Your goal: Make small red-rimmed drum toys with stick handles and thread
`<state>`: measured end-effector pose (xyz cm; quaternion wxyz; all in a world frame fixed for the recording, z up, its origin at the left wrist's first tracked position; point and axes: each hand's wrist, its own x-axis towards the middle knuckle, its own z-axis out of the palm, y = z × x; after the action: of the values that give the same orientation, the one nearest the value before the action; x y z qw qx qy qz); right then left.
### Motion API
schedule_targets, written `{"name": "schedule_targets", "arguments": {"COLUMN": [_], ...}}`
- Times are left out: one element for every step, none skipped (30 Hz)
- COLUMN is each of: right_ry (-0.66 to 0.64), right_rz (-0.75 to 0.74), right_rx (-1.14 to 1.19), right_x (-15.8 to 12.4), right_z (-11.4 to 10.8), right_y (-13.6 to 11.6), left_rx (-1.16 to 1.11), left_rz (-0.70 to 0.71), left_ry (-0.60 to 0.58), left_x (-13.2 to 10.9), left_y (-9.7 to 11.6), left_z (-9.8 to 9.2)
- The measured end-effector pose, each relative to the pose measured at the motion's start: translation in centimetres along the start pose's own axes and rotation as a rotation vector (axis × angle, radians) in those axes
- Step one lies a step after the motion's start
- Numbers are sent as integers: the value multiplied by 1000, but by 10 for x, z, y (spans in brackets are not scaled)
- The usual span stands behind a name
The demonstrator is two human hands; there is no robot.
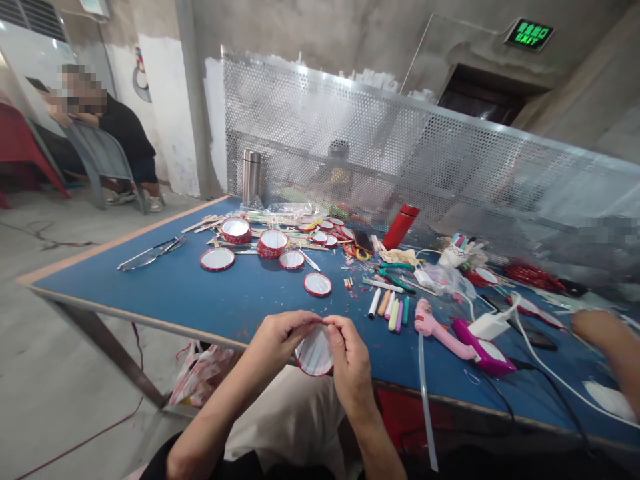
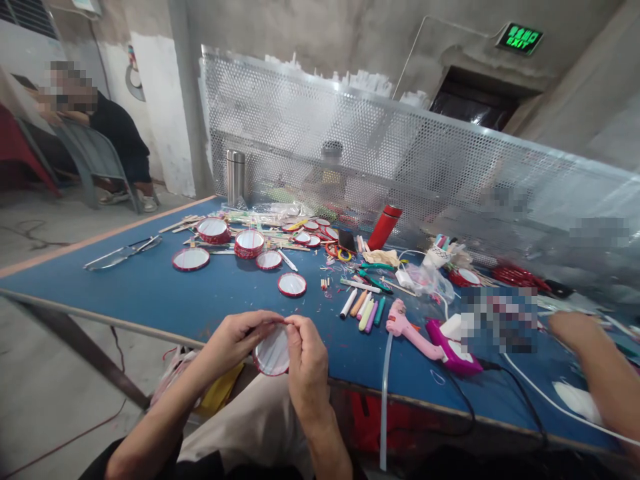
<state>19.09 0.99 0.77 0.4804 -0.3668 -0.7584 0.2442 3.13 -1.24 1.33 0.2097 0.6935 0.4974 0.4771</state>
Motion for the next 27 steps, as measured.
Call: {"name": "schedule_targets", "arguments": {"right_ry": [1, 6, 12, 16, 20, 25, 31, 37, 43, 49, 54, 57, 57, 56, 54, 54, 55, 58, 62, 67, 72, 76, 78, 78, 78, 76, 75], "right_rz": [10, 21, 33, 47, 62, 78, 91, 101, 107, 109, 110, 112, 113, 114, 114, 114, 111, 108, 108, 110, 115, 120, 125, 131, 138, 146, 155], "right_rx": [-2, -6, -8, -10, -12, -15, -20, -27, -34, -40, -45, -47, -48, -48, -48, -47, -47, -47, -49, -50, -50, -48, -45, -42, -37, -34, -32], "right_x": [0, 0, -1, -1, -1, -1, -1, -1, -1, -1, -1, -1, -1, -2, -2, -2, -2, -2, -2, -2, -2, -2, -2, -1, 0, 1, 3], "right_z": [0, 0, 0, 0, 1, 1, 1, 1, 1, 1, 1, 1, 1, 1, 1, 0, 0, 0, 0, 0, 0, 0, 0, 1, 1, 1, 1], "right_y": [0, 0, 0, 0, 0, 1, 1, 2, 3, 3, 3, 3, 3, 3, 3, 3, 3, 3, 3, 2, 2, 2, 1, 0, 0, -1, -2], "left_rx": [5, 11, 20, 29, 38, 47, 58, 66, 73, 76, 77, 76, 75, 76, 79, 83, 86, 88, 87, 81, 71, 59, 46, 33, 19, 2, -23], "left_rz": [2, 2, 1, -1, -3, -5, -5, -3, -1, 2, 4, 7, 8, 8, 9, 9, 8, 7, 5, 3, -2, -8, -18, -37, -62, -90, -116], "left_ry": [0, -3, -6, -10, -15, -20, -27, -33, -37, -42, -46, -48, -51, -53, -56, -57, -59, -61, -64, -67, -71, -75, -79, -80, -79, -72, -59], "left_x": [0, 0, 0, 0, 0, 0, 0, 1, 1, 1, 0, 0, 0, 0, 0, -1, -1, -1, -1, -1, -1, -1, -1, -1, 0, 0, 1], "left_y": [1, 2, 3, 4, 5, 6, 7, 7, 8, 8, 8, 8, 8, 8, 8, 8, 8, 8, 8, 8, 8, 8, 9, 8, 8, 7, 6], "left_z": [0, 0, 0, 0, 0, 0, 0, 0, 0, 0, 0, 0, 0, 0, 0, 1, 1, 1, 1, 1, 2, 2, 1, 1, 0, -1, -2]}}
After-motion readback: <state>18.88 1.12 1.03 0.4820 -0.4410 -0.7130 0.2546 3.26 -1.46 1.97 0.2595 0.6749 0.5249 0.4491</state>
